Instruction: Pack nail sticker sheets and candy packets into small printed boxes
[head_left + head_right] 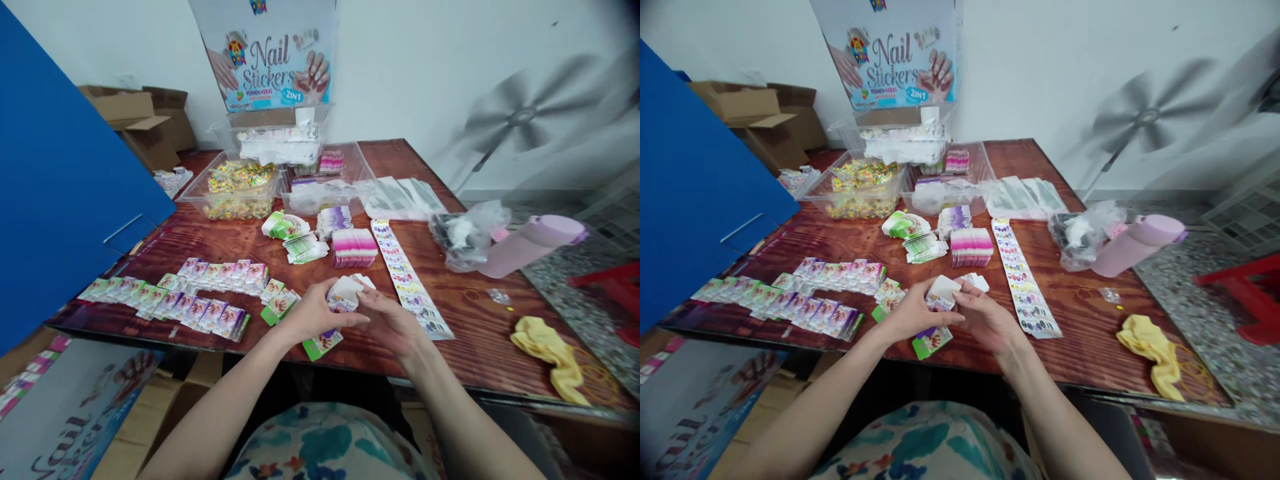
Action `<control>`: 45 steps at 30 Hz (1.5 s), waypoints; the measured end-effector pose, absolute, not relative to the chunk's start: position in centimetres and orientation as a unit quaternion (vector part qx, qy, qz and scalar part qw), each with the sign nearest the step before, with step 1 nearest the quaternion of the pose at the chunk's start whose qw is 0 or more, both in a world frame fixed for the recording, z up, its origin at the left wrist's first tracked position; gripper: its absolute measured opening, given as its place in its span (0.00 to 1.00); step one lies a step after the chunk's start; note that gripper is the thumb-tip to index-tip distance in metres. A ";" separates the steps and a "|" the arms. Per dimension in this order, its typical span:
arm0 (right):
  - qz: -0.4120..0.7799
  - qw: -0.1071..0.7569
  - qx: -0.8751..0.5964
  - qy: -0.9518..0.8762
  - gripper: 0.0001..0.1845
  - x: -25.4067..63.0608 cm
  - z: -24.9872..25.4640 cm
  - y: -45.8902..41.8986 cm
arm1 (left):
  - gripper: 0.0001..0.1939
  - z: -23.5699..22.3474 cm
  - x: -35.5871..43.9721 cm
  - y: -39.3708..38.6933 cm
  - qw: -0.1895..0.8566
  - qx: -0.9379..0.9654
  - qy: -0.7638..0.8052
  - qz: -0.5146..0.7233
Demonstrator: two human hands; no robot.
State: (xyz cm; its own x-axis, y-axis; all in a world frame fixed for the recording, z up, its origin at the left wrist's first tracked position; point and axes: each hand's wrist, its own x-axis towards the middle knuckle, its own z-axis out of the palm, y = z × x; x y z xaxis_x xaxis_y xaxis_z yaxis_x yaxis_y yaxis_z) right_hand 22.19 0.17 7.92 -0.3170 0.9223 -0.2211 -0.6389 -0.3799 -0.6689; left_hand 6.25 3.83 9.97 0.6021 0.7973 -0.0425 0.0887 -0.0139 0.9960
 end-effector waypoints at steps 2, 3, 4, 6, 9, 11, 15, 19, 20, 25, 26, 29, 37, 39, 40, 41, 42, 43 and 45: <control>0.779 0.498 -0.293 -0.244 0.15 22.2 8.3 0.2 | 0.29 10.2 6.1 3.8 0.615 0.645 0.345 0.293; 0.778 0.496 -0.296 -0.247 0.15 22.2 8.4 0.2 | 0.29 10.2 6.0 3.8 0.616 0.645 0.344 0.294; 0.777 0.493 -0.301 -0.248 0.15 22.1 8.6 0.2 | 0.29 10.3 6.0 3.8 0.616 0.648 0.339 0.294; 0.775 0.492 -0.314 -0.242 0.15 21.8 8.8 0.4 | 0.28 10.3 5.9 3.8 0.608 0.662 0.330 0.289; 0.769 0.504 -0.332 -0.210 0.16 21.4 8.9 0.6 | 0.26 10.1 6.0 3.6 0.544 0.706 0.357 0.279; 0.764 0.513 -0.340 -0.194 0.14 21.3 8.9 0.7 | 0.26 9.9 6.0 3.4 0.502 0.718 0.383 0.293; 0.764 0.517 -0.330 -0.199 0.14 21.3 8.1 0.7 | 0.24 9.4 5.7 3.0 0.491 0.706 0.351 0.370; 0.706 0.554 -0.358 -0.260 0.14 21.3 7.3 0.4 | 0.13 9.6 5.3 2.8 0.440 0.753 0.349 0.343; 0.664 0.571 -0.381 -0.297 0.12 21.3 7.3 0.2 | 0.12 9.6 5.3 2.7 0.432 0.759 0.362 0.327; 0.400 0.595 -0.445 -0.537 0.08 21.3 8.1 -1.2 | 0.11 9.5 5.3 2.1 0.408 0.740 0.431 0.316; 0.380 0.591 -0.443 -0.557 0.08 21.3 8.2 -1.4 | 0.11 9.5 5.3 2.0 0.402 0.738 0.436 0.322; 0.399 0.586 -0.461 -0.534 0.06 21.3 8.4 -1.6 | 0.09 9.3 5.4 1.9 0.379 0.748 0.441 0.320; 0.584 0.567 -0.454 -0.361 0.12 21.7 7.5 -1.0 | 0.10 8.7 5.3 1.7 0.330 0.784 0.445 0.279; 0.564 0.564 -0.463 -0.385 0.11 21.9 7.7 -1.0 | 0.10 8.8 5.3 1.6 0.335 0.787 0.440 0.272; 0.549 0.559 -0.467 -0.409 0.10 22.1 7.8 -1.1 | 0.10 8.9 5.3 1.7 0.340 0.786 0.439 0.271; 0.530 0.554 -0.469 -0.438 0.09 22.2 8.0 -1.1 | 0.10 9.0 5.3 1.7 0.346 0.784 0.438 0.271; 0.510 0.547 -0.467 -0.472 0.09 22.3 8.2 -1.1 | 0.10 9.1 5.3 1.8 0.354 0.781 0.437 0.273; 0.489 0.540 -0.462 -0.505 0.09 22.4 8.4 -1.2 | 0.10 9.3 5.3 1.9 0.362 0.776 0.436 0.276; 0.452 0.528 -0.449 -0.561 0.10 22.5 8.6 -1.3 | 0.10 9.5 5.3 2.1 0.379 0.768 0.433 0.281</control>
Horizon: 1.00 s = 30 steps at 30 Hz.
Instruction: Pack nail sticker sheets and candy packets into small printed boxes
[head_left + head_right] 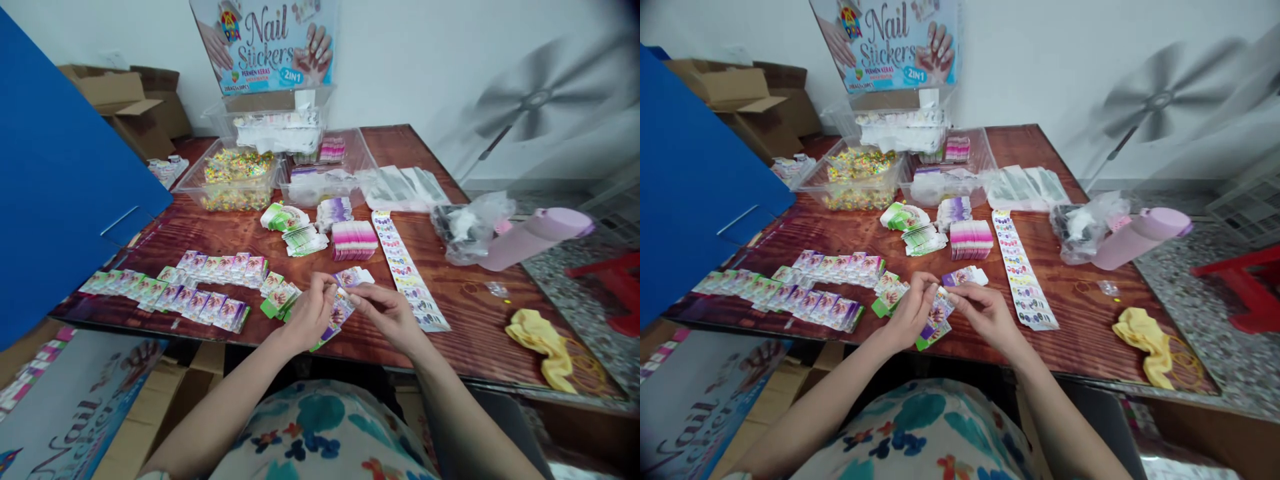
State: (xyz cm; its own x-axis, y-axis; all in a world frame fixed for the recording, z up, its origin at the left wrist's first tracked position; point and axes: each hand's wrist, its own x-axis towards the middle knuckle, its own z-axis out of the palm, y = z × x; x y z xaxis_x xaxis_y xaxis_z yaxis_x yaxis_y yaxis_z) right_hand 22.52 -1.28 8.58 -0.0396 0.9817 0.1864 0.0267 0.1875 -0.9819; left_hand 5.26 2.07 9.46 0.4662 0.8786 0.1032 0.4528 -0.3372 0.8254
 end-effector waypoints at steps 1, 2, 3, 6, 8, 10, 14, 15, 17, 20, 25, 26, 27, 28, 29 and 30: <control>0.436 0.525 -0.446 -0.579 0.11 22.5 8.6 -1.3 | 0.10 9.5 5.2 2.1 0.385 0.766 0.431 0.281; 0.422 0.524 -0.446 -0.590 0.12 22.5 8.5 -1.4 | 0.10 9.5 5.2 2.2 0.388 0.767 0.429 0.279; 0.413 0.525 -0.449 -0.593 0.12 22.5 8.4 -1.5 | 0.10 9.4 5.2 2.2 0.388 0.769 0.426 0.276; 0.424 0.538 -0.453 -0.571 0.10 22.3 7.9 -1.7 | 0.10 9.1 5.1 2.1 0.379 0.781 0.420 0.264; 0.443 0.546 -0.447 -0.554 0.08 22.3 7.7 -1.7 | 0.10 9.0 5.1 2.0 0.382 0.783 0.416 0.260; 0.447 0.547 -0.440 -0.554 0.07 22.5 7.6 -1.6 | 0.10 8.9 5.1 1.9 0.392 0.778 0.412 0.265; 0.465 0.512 -0.433 -0.579 0.08 23.1 7.7 -1.1 | 0.09 8.7 5.0 2.0 0.407 0.774 0.401 0.275; 0.461 0.502 -0.431 -0.592 0.09 23.2 7.7 -0.9 | 0.09 8.6 5.0 2.1 0.410 0.771 0.400 0.278; 0.438 0.490 -0.423 -0.624 0.10 23.1 7.7 -0.8 | 0.09 8.6 5.0 2.2 0.419 0.759 0.406 0.287; 0.428 0.480 -0.415 -0.643 0.14 22.3 7.6 -1.3 | 0.09 8.7 4.9 2.1 0.428 0.736 0.425 0.307; 0.449 0.497 -0.444 -0.595 0.19 20.6 6.3 -2.6 | 0.12 8.4 4.2 1.8 0.415 0.722 0.449 0.324; 0.440 0.498 -0.453 -0.594 0.18 20.7 5.9 -2.5 | 0.11 8.2 4.1 1.7 0.394 0.738 0.453 0.308; 0.418 0.498 -0.473 -0.595 0.18 20.9 5.5 -2.2 | 0.11 7.9 3.9 1.7 0.364 0.760 0.458 0.284; 0.379 0.496 -0.507 -0.594 0.18 21.3 5.1 -1.6 | 0.10 7.7 3.8 1.7 0.324 0.785 0.463 0.253; 0.323 0.486 -0.557 -0.591 0.20 21.7 4.7 -1.0 | 0.10 7.4 3.8 1.7 0.277 0.812 0.465 0.219; 0.255 0.459 -0.616 -0.587 0.22 22.1 4.4 -0.3 | 0.10 7.1 3.9 1.7 0.227 0.837 0.463 0.182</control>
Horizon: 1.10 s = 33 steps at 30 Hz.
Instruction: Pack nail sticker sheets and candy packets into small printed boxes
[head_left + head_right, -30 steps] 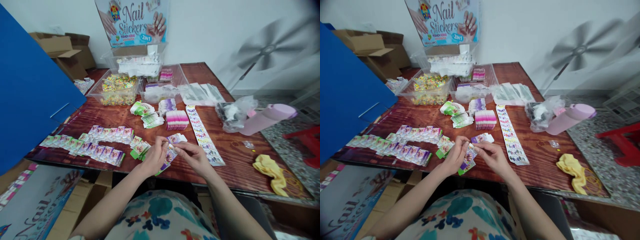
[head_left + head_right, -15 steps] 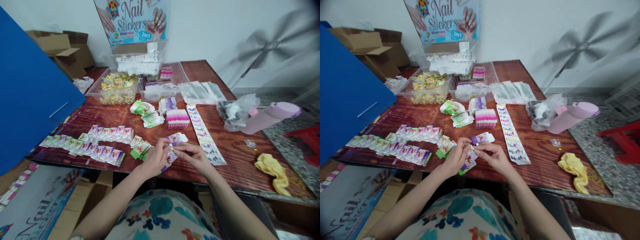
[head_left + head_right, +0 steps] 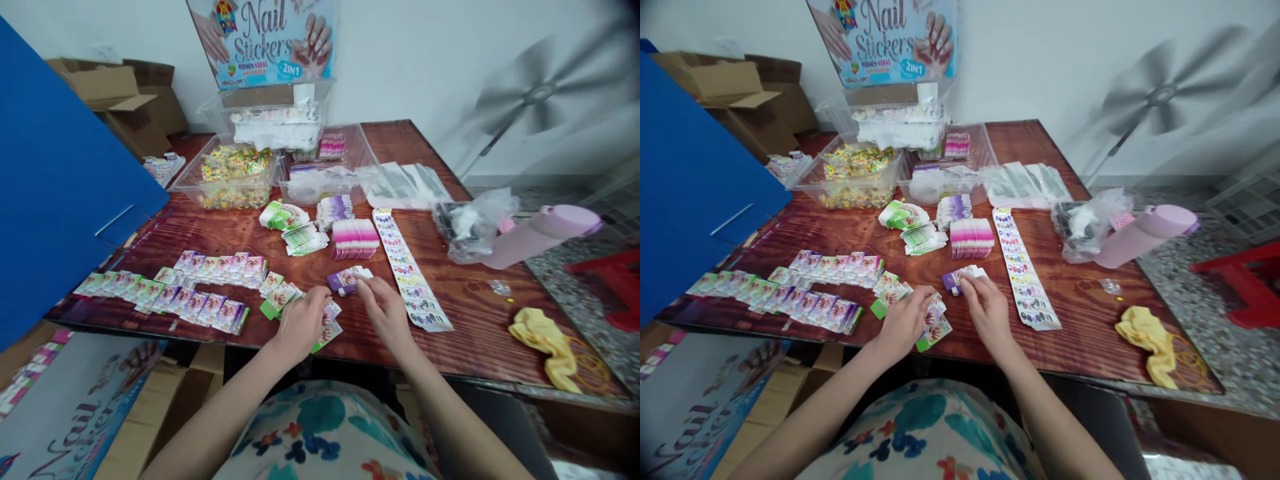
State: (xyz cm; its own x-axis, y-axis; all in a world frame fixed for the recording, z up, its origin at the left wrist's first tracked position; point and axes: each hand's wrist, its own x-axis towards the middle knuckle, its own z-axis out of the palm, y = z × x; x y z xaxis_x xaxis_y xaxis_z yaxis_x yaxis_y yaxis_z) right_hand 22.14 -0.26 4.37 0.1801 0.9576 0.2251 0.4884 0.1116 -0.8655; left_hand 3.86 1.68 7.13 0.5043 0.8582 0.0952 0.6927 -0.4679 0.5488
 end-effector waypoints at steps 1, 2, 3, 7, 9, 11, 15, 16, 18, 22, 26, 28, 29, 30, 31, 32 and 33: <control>0.185 0.414 -0.674 -0.584 0.23 22.5 4.1 0.5 | 0.10 6.9 3.9 1.7 0.176 0.858 0.460 0.145; 0.123 0.351 -0.720 -0.586 0.25 22.8 3.8 1.2 | 0.10 6.7 4.1 1.8 0.127 0.873 0.457 0.111; 0.075 0.282 -0.751 -0.592 0.26 22.9 3.7 1.8 | 0.10 6.5 4.2 1.8 0.082 0.882 0.457 0.080; 0.009 0.125 -0.776 -0.618 0.24 22.5 3.2 2.9 | 0.10 6.0 4.7 2.0 -0.030 0.883 0.467 0.036; 0.004 0.126 -0.778 -0.616 0.22 22.4 3.0 3.0 | 0.08 5.8 4.7 2.1 -0.052 0.880 0.470 0.049; 0.006 0.160 -0.780 -0.605 0.18 22.6 2.6 3.3 | 0.07 5.7 4.7 2.1 -0.062 0.878 0.469 0.064; 0.046 0.319 -0.750 -0.577 0.11 23.8 2.2 3.7 | 0.12 5.8 5.0 2.2 -0.061 0.875 0.468 0.107; 0.060 0.368 -0.730 -0.573 0.10 24.1 2.3 3.7 | 0.13 5.9 5.1 2.2 -0.056 0.875 0.467 0.117; 0.073 0.449 -0.687 -0.567 0.10 24.6 2.8 3.5 | 0.13 6.1 5.4 2.3 -0.039 0.875 0.463 0.137; 0.075 0.527 -0.603 -0.594 0.08 24.8 5.1 2.3 | 0.19 7.5 5.5 3.0 0.070 0.861 0.454 0.219; 0.125 0.552 -0.512 -0.646 0.03 24.4 7.3 0.8 | 0.28 9.9 5.1 4.5 0.308 0.838 0.381 0.239; 0.142 0.562 -0.487 -0.653 0.04 24.2 7.9 0.4 | 0.23 10.9 5.2 5.1 0.422 0.830 0.320 0.176; 0.150 0.567 -0.478 -0.653 0.04 24.1 8.1 0.2 | 0.18 11.3 5.3 5.3 0.454 0.826 0.300 0.145; 0.158 0.571 -0.470 -0.654 0.04 24.0 8.2 0.1 | 0.13 11.6 5.4 5.3 0.463 0.827 0.293 0.124; 0.168 0.574 -0.463 -0.654 0.04 23.8 8.3 0.1 | 0.11 11.7 5.7 5.2 0.448 0.834 0.301 0.114; 0.176 0.577 -0.459 -0.652 0.05 23.6 8.4 0.0 | 0.11 11.8 5.9 5.0 0.414 0.844 0.321 0.112; 0.181 0.579 -0.461 -0.648 0.05 23.4 8.4 0.0 | 0.11 11.8 6.2 4.8 0.369 0.855 0.347 0.111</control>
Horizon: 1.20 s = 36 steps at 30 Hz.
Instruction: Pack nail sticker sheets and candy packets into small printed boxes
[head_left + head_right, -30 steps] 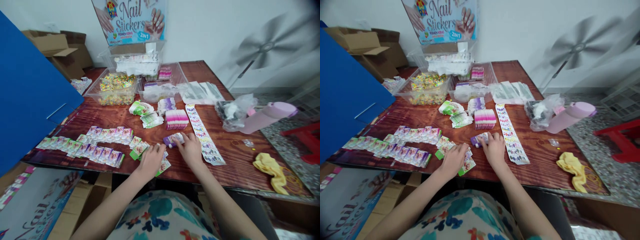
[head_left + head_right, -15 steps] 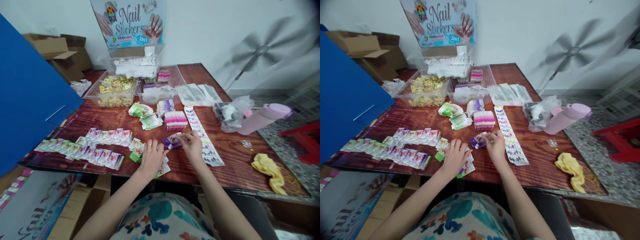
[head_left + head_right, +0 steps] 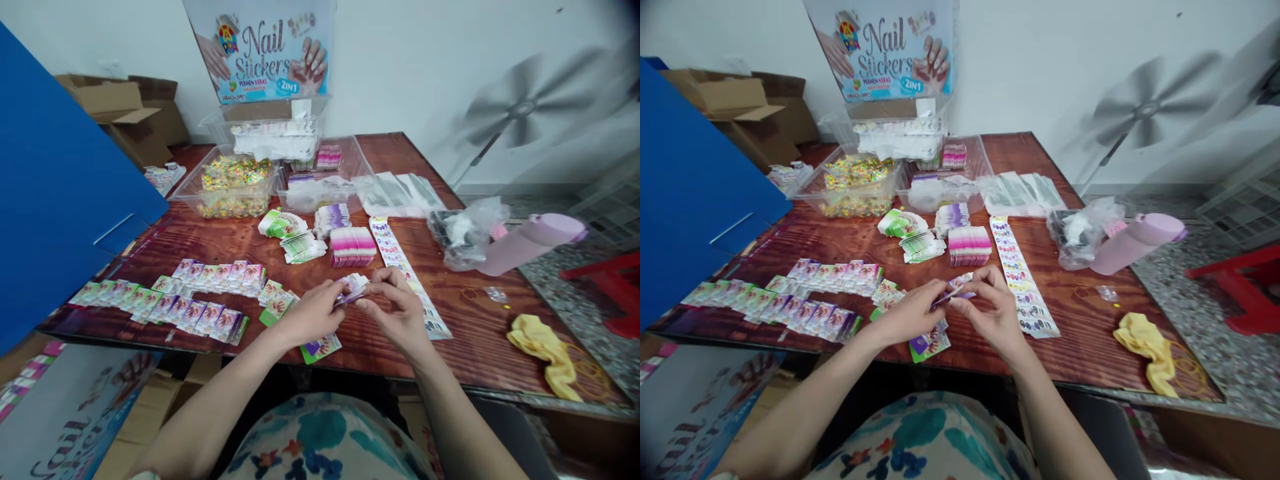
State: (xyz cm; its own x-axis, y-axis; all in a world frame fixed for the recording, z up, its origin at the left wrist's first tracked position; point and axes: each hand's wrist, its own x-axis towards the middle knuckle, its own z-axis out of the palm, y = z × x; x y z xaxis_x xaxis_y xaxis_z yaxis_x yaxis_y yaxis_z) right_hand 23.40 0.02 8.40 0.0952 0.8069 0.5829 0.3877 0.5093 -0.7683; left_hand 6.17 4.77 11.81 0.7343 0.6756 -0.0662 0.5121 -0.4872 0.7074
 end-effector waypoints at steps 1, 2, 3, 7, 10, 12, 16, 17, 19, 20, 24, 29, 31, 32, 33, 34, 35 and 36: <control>0.184 0.580 -0.468 -0.641 0.06 23.1 8.4 0.0 | 0.12 11.8 6.4 4.4 0.324 0.863 0.371 0.109; 0.186 0.579 -0.478 -0.633 0.07 22.7 8.5 0.0 | 0.12 11.6 6.6 4.1 0.288 0.867 0.392 0.105; 0.186 0.578 -0.490 -0.626 0.07 22.4 8.6 -0.1 | 0.12 11.5 6.8 3.8 0.265 0.867 0.411 0.100; 0.192 0.570 -0.506 -0.618 0.02 20.9 9.0 -0.2 | 0.11 10.5 7.4 3.5 0.233 0.845 0.466 0.122; 0.221 0.572 -0.486 -0.623 0.03 20.5 9.3 -0.2 | 0.05 10.0 7.5 3.9 0.284 0.808 0.485 0.177; 0.242 0.588 -0.482 -0.603 0.04 20.6 9.4 -0.2 | 0.04 9.8 7.4 4.2 0.388 0.755 0.473 0.236; 0.394 0.626 -0.474 -0.477 0.12 21.3 9.6 0.1 | 0.10 9.9 6.7 4.6 0.566 0.666 0.388 0.292; 0.466 0.615 -0.455 -0.444 0.14 21.5 9.6 0.3 | 0.11 10.0 6.5 4.6 0.582 0.660 0.379 0.286; 0.604 0.570 -0.402 -0.386 0.15 21.8 9.6 0.6 | 0.14 10.1 6.2 4.6 0.597 0.657 0.371 0.273; 0.653 0.547 -0.375 -0.365 0.15 21.8 9.5 0.7 | 0.16 10.2 6.1 4.6 0.602 0.656 0.367 0.269; 0.709 0.536 -0.319 -0.327 0.19 21.8 9.1 1.1 | 0.19 10.4 5.9 4.6 0.616 0.644 0.368 0.266; 0.685 0.542 -0.351 -0.337 0.15 21.9 8.5 1.2 | 0.21 10.6 5.9 4.6 0.618 0.648 0.364 0.257; 0.680 0.535 -0.357 -0.353 0.14 21.8 8.4 1.2 | 0.21 10.6 5.8 4.7 0.609 0.662 0.360 0.249; 0.681 0.532 -0.360 -0.353 0.14 21.7 8.4 1.2 | 0.21 10.6 5.7 4.7 0.603 0.668 0.360 0.246; 0.684 0.530 -0.364 -0.346 0.14 21.6 8.5 1.3 | 0.21 10.6 5.7 4.8 0.597 0.675 0.360 0.242; 0.689 0.529 -0.370 -0.330 0.13 21.5 8.6 1.3 | 0.20 10.5 5.7 4.8 0.590 0.681 0.362 0.237; 0.695 0.529 -0.376 -0.310 0.12 21.4 8.7 1.4 | 0.20 10.5 5.8 4.8 0.584 0.687 0.365 0.233; 0.702 0.528 -0.382 -0.288 0.11 21.3 8.7 1.4 | 0.20 10.4 5.9 4.8 0.578 0.692 0.366 0.231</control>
State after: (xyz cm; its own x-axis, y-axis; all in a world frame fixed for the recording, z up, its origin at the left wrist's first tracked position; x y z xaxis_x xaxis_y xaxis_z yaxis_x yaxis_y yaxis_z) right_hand 21.33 1.42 8.74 -0.1511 0.9610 -0.2317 -0.5210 -0.2766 -0.8075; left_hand 5.86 4.78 10.42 0.6246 0.7741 -0.1032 0.2393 -0.0639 0.9688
